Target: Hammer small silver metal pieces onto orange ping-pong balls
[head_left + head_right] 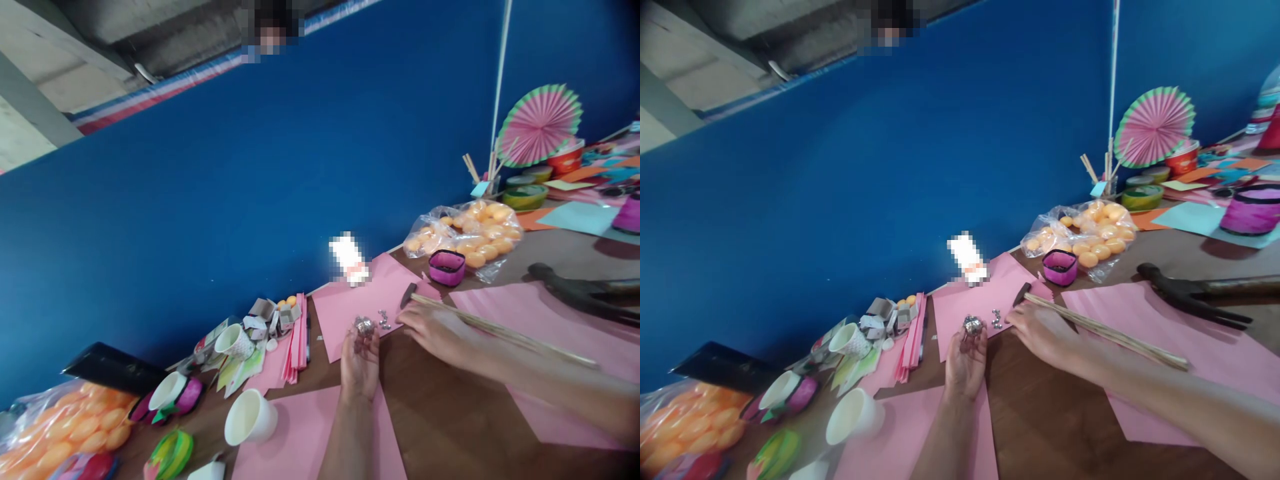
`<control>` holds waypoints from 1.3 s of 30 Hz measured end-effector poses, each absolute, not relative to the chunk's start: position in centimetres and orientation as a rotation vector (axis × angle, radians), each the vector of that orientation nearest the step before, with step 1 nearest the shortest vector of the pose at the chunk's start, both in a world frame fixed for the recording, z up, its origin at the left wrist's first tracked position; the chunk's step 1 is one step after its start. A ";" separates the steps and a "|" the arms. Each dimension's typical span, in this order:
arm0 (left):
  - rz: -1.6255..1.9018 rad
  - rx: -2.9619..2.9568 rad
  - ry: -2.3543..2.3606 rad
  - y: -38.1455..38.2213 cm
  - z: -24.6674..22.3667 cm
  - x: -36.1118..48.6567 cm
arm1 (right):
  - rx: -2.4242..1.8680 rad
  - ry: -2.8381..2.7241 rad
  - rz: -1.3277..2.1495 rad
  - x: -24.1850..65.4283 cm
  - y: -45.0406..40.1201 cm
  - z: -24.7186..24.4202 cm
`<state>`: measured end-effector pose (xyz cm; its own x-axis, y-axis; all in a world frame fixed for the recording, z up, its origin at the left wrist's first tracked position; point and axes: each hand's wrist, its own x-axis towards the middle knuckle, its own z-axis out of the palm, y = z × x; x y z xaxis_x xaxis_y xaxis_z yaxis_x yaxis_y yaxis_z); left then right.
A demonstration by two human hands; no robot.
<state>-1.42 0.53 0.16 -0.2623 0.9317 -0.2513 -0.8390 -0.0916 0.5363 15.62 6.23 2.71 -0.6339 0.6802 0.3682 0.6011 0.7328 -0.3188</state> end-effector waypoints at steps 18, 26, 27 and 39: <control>1.708 0.245 0.698 0.6 -0.2 -1.3 | -1.023 -2.480 0.281 13.5 7.2 0.9; 1.696 0.305 0.713 0.5 -0.1 -1.1 | -0.968 -2.506 0.286 13.4 7.5 0.3; 1.691 0.308 0.719 0.5 -0.2 -1.1 | -0.959 -2.493 0.304 13.4 7.5 0.2; 1.662 0.329 0.796 0.5 0.1 -1.1 | -0.827 -2.064 0.714 13.6 7.1 0.1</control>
